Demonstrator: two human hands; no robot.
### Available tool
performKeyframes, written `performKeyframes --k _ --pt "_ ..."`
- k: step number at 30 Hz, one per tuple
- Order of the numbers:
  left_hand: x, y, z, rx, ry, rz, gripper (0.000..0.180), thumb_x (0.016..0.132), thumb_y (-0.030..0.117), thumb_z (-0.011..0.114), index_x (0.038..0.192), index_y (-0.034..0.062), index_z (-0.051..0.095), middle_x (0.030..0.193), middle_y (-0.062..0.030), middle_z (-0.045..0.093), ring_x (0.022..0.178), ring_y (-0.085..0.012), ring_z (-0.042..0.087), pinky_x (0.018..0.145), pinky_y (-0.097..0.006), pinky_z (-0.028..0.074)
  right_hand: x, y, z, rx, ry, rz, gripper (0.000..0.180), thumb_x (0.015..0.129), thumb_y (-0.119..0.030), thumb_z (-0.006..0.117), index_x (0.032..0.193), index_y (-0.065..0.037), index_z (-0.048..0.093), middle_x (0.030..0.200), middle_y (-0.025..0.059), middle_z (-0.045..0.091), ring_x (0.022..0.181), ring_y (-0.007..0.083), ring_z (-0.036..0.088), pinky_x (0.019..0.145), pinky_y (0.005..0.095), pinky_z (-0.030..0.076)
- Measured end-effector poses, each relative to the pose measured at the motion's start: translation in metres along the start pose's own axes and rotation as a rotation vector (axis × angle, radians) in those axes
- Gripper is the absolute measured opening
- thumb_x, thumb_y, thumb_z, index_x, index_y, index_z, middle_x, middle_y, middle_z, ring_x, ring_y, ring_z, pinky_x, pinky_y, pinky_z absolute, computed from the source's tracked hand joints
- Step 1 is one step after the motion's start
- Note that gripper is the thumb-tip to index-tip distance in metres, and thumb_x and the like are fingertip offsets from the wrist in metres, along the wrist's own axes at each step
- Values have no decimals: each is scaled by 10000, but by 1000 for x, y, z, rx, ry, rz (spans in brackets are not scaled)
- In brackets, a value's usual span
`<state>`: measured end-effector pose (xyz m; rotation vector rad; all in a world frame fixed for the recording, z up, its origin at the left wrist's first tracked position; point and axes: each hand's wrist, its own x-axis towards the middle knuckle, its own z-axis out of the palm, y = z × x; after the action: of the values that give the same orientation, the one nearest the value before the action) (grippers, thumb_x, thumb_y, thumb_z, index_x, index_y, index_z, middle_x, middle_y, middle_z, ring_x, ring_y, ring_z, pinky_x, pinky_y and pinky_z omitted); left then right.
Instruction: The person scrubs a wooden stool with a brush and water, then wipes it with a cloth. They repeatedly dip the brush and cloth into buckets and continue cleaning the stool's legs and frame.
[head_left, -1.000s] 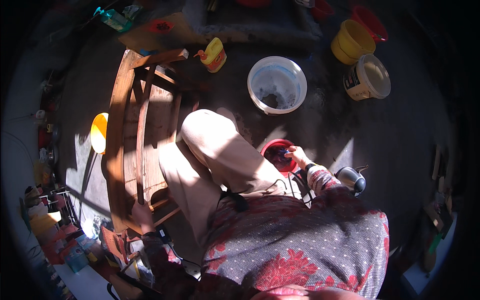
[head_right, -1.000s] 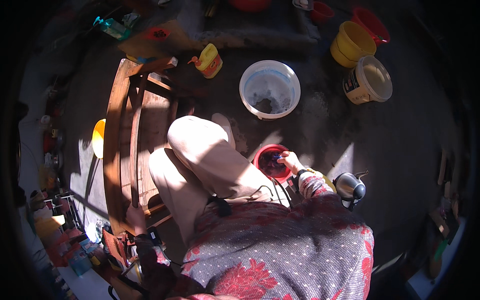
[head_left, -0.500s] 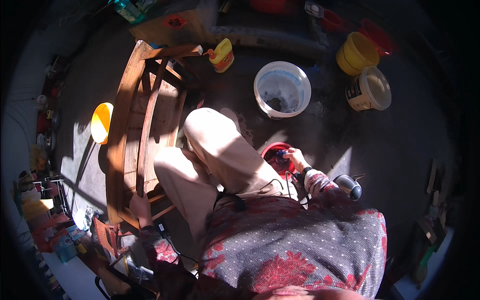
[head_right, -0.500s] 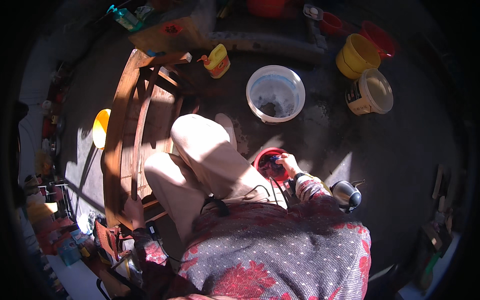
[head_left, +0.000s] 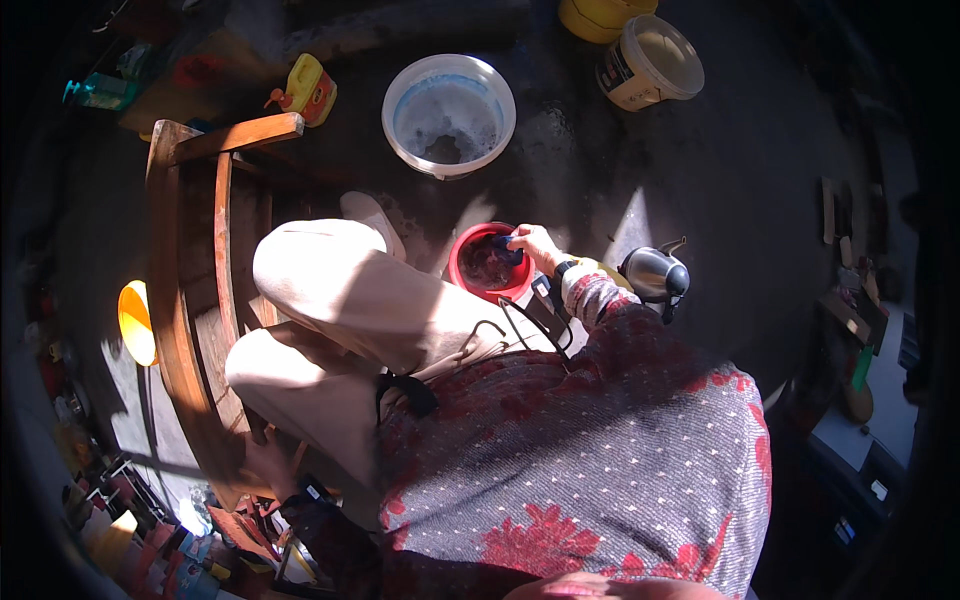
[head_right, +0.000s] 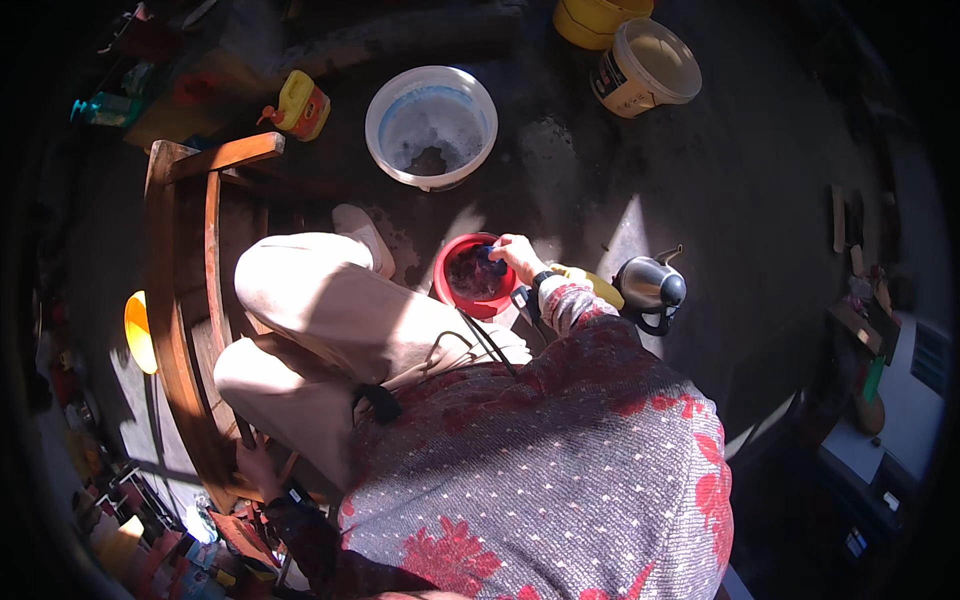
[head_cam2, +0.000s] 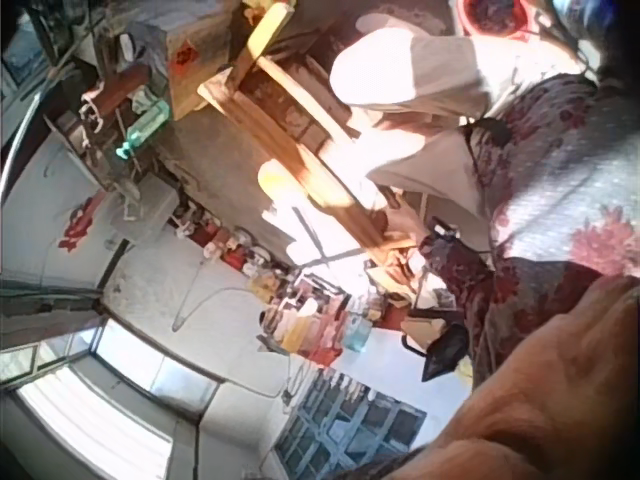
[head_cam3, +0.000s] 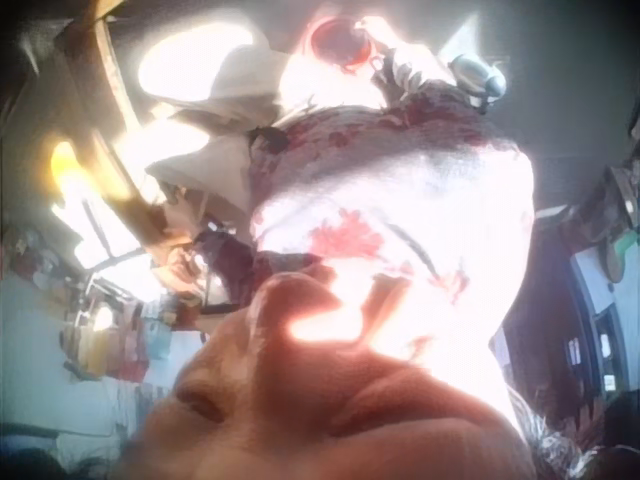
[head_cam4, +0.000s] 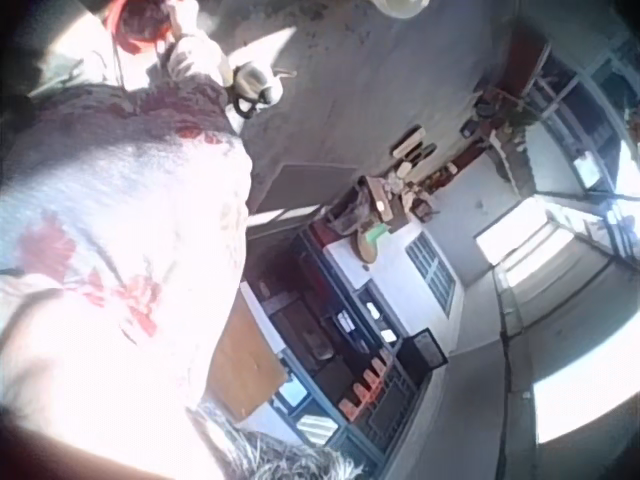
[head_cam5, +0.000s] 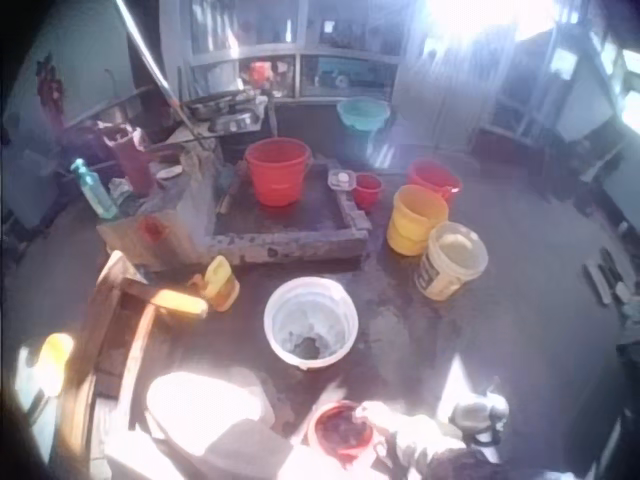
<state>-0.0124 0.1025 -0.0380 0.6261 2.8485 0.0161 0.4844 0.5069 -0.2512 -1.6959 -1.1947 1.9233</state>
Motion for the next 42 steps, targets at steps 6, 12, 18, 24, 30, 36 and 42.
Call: performKeyframes --k 6,12,18,24,30,36,42 --pt "1 -4 1 75 54 144 360 815 321 709 939 -6 623 849 -203 661 826 -374 648 721 -431 483 -11 -48 6 -226 -83 -64 101 648 -16 660 721 -15 591 690 -1 574 672 105 511 655 258 429" --pt "-1 16 -25 -137 -161 -60 396 728 205 757 1003 23 537 830 -89 580 777 -203 586 724 -350 478 -48 -191 -6 112 -325 -244 135 647 -48 662 748 -13 581 905 90 680 797 125 580 781 254 471" --pt "31 64 -105 -530 -86 8 307 861 74 643 1133 35 504 1043 -106 569 968 -208 562 855 -331 457 -61 -325 -5 286 -320 -514 251 634 -104 603 841 38 590 959 174 665 876 211 623 837 296 484" --pt "46 174 -158 -490 70 382 333 816 -21 595 1140 16 524 1095 -95 561 1079 -225 524 995 -341 377 9 -357 13 319 -287 -636 125 733 -78 602 845 -24 589 892 80 650 819 138 604 788 258 470" --pt "62 289 -147 -641 110 819 349 746 -19 649 1083 1 561 1033 -131 608 975 -263 605 890 -361 475 153 -269 40 164 30 -579 99 731 -76 671 812 -40 627 793 16 628 758 126 565 723 248 437" --pt "73 355 -119 -802 -77 716 295 791 -69 666 1064 6 583 993 -82 615 892 -166 616 850 -283 490 241 -206 36 -1139 289 -443 402 702 -184 737 1041 4 626 872 165 667 876 286 651 782 372 505" --pt "79 367 -87 -932 -165 619 293 768 -5 710 1032 35 591 928 -90 632 842 -199 642 688 -297 531 211 -216 77 -1646 -517 22 824 718 -397 754 1439 -181 419 1068 38 680 968 219 640 851 335 496"
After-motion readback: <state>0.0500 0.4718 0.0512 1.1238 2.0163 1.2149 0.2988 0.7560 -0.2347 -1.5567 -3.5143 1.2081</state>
